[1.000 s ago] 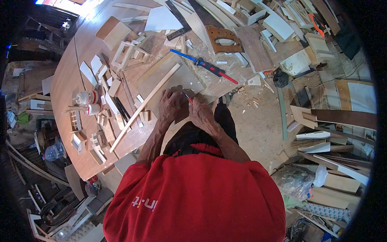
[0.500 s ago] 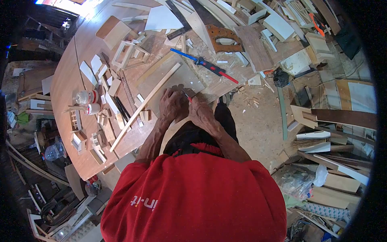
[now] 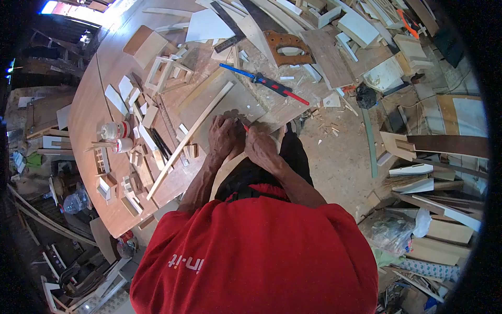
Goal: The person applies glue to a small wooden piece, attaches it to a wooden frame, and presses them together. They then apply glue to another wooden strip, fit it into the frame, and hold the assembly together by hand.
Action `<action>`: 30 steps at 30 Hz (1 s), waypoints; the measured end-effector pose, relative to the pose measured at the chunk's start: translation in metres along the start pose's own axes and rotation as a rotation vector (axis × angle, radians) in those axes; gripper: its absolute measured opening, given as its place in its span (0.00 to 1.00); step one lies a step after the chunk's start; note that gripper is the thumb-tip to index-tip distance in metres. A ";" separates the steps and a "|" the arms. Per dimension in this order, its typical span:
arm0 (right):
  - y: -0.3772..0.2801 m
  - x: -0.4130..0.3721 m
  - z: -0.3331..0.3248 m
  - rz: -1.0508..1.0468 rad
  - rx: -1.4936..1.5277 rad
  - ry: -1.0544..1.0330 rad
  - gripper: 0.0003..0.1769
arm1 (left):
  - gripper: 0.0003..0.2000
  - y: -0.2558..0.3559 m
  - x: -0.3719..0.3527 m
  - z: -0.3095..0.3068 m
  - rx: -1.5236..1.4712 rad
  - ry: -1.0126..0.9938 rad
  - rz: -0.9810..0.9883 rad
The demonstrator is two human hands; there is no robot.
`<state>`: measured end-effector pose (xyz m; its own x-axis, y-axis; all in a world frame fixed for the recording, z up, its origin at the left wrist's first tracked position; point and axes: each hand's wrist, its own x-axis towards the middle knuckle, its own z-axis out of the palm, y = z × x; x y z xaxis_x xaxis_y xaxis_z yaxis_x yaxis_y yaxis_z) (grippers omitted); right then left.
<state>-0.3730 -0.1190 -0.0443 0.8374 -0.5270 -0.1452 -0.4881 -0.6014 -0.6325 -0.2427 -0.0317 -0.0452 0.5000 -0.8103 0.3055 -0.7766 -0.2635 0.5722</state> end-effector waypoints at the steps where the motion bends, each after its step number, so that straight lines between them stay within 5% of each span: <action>1: 0.001 -0.002 -0.003 0.001 0.001 0.002 0.10 | 0.11 0.002 0.001 -0.001 0.007 -0.012 -0.024; 7: 0.009 -0.004 0.004 -0.005 0.000 0.040 0.11 | 0.09 0.000 0.002 0.000 -0.006 -0.032 -0.045; 9: 0.020 -0.001 0.018 -0.159 -0.121 0.085 0.12 | 0.09 0.000 0.002 0.000 0.005 -0.037 -0.046; 21: 0.005 0.003 0.000 0.053 0.007 -0.047 0.13 | 0.09 -0.002 0.001 0.001 0.009 -0.047 -0.049; 30: 0.009 0.002 0.000 -0.020 0.067 -0.021 0.12 | 0.12 -0.001 0.001 0.000 0.020 -0.056 -0.051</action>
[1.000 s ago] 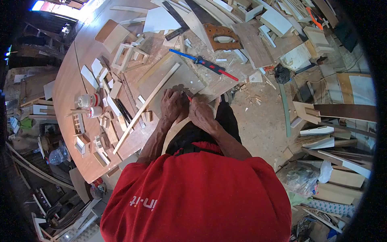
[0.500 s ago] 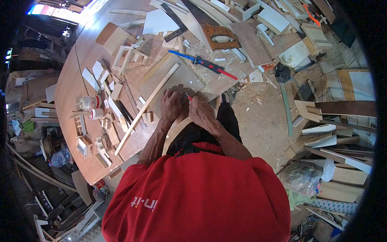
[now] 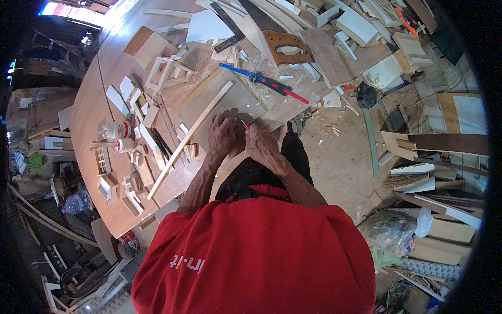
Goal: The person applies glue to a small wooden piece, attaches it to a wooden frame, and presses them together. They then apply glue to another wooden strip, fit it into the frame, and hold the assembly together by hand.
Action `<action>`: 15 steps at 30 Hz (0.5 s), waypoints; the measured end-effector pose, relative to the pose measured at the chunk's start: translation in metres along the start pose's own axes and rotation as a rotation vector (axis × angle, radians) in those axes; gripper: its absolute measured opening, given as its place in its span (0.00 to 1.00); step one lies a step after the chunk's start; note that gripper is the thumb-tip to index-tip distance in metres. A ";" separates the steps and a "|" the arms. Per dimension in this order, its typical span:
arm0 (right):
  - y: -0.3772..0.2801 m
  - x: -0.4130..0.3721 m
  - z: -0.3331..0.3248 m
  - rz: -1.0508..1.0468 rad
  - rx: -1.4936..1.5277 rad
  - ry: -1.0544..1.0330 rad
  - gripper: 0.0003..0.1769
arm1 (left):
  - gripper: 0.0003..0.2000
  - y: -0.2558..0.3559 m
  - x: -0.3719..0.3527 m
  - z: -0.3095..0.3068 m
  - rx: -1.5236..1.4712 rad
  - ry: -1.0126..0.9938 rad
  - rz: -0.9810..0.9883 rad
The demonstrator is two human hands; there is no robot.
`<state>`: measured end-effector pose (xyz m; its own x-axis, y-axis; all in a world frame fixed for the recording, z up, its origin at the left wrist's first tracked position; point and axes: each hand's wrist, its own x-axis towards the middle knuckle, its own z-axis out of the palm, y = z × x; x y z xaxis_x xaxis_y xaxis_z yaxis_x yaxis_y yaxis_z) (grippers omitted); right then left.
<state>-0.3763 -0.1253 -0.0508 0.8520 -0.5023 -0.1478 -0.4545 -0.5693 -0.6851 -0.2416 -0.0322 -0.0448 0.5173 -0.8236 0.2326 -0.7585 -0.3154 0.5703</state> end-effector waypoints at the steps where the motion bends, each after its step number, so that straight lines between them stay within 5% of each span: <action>1: 0.008 0.001 0.008 -0.001 0.000 0.000 0.12 | 0.12 -0.001 0.000 0.001 -0.005 0.006 0.001; 15: 0.006 -0.001 0.009 -0.062 -0.140 0.063 0.13 | 0.05 0.000 0.002 0.003 -0.003 0.101 0.060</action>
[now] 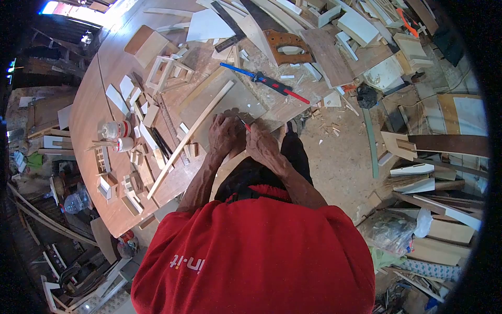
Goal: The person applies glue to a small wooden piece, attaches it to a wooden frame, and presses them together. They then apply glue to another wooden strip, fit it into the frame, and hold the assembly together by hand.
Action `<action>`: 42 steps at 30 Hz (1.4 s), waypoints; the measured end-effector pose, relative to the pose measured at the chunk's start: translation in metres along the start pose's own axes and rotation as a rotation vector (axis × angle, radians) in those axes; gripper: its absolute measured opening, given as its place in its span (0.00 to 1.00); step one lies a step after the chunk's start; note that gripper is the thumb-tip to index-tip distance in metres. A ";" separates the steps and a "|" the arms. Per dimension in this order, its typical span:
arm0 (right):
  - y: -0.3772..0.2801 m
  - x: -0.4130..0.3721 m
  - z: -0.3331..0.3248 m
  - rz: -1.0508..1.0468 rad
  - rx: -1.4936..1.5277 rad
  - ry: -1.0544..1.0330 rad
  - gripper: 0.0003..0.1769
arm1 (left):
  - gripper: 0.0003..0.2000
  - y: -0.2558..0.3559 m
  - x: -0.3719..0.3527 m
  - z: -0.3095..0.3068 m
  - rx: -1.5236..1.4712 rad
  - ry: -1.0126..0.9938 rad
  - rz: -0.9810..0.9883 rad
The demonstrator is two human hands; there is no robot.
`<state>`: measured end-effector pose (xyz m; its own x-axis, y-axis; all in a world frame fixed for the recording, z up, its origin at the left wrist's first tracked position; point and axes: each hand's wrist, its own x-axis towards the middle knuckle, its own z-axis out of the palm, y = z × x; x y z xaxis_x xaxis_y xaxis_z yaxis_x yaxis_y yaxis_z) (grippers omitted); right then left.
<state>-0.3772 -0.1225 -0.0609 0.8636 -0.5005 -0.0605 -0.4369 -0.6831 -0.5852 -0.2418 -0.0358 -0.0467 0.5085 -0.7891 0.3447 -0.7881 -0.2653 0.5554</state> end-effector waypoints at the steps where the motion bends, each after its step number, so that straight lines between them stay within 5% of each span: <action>1: 0.005 -0.001 0.006 0.001 0.000 0.000 0.13 | 0.05 0.001 0.001 -0.001 -0.001 -0.004 0.004; 3: 0.012 0.000 0.014 -0.207 -0.130 0.073 0.13 | 0.05 0.001 0.001 -0.002 0.000 -0.009 0.006; 7: 0.016 0.001 0.016 -0.232 -0.198 0.038 0.12 | 0.06 0.002 0.003 -0.003 -0.023 0.005 0.031; 21: -0.016 0.006 -0.005 0.078 0.067 0.000 0.10 | 0.11 0.002 0.001 -0.002 -0.006 -0.047 -0.001; 30: -0.006 -0.013 -0.018 0.056 0.140 -0.002 0.14 | 0.06 -0.003 0.002 0.002 -0.036 0.039 -0.042; 37: -0.015 0.021 -0.062 0.351 0.119 -0.142 0.19 | 0.07 0.007 0.018 -0.027 -0.461 -0.046 -0.487; 40: -0.011 0.041 -0.056 0.083 0.087 0.142 0.16 | 0.07 -0.003 0.019 -0.029 -0.663 -0.001 -0.538; 42: -0.009 0.055 -0.055 0.095 0.117 0.119 0.14 | 0.07 -0.009 0.020 -0.030 -0.718 0.032 -0.521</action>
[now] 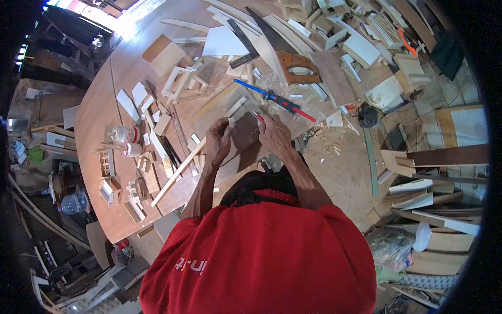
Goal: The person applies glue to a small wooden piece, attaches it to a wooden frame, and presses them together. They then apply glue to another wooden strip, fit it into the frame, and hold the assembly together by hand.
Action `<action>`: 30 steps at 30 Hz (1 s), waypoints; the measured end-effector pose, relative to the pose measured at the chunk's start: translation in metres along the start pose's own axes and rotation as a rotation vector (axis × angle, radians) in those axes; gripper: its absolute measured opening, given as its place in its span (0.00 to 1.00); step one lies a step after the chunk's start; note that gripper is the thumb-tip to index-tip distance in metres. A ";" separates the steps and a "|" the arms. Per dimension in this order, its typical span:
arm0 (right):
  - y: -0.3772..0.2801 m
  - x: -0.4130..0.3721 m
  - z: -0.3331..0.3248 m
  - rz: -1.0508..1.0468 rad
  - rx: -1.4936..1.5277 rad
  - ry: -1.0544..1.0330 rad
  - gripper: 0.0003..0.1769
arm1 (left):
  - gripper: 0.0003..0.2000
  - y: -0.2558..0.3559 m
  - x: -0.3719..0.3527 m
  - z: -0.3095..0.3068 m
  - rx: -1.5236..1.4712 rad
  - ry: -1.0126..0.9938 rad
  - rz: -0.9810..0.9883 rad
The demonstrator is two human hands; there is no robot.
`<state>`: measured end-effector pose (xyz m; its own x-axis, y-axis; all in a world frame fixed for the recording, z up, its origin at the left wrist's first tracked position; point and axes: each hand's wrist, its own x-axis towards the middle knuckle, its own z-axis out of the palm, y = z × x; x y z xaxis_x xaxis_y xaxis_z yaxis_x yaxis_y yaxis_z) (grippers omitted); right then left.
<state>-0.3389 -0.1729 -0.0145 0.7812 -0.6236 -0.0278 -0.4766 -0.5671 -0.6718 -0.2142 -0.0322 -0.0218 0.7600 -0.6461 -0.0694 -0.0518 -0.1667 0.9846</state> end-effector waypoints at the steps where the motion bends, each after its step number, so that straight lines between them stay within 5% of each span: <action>1: 0.000 0.008 0.001 0.004 -0.040 -0.021 0.13 | 0.08 0.004 0.000 0.000 -0.050 0.008 0.001; 18: -0.005 0.029 0.020 -0.011 0.074 -0.093 0.12 | 0.10 0.009 0.014 -0.016 -0.205 0.132 0.091; 20: 0.002 0.032 0.022 -0.177 0.034 -0.025 0.12 | 0.12 0.021 0.019 -0.019 -0.213 0.187 0.116; 26: -0.002 0.036 0.020 -0.144 0.061 -0.052 0.13 | 0.06 0.051 0.055 -0.078 0.119 0.260 0.273; 30: -0.004 0.038 0.021 -0.190 -0.053 0.010 0.13 | 0.08 0.052 0.074 -0.107 -0.061 0.359 0.202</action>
<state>-0.2990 -0.1833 -0.0284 0.8551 -0.5080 0.1036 -0.3417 -0.7026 -0.6242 -0.0910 -0.0086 0.0412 0.9166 -0.3592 0.1755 -0.1925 -0.0118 0.9812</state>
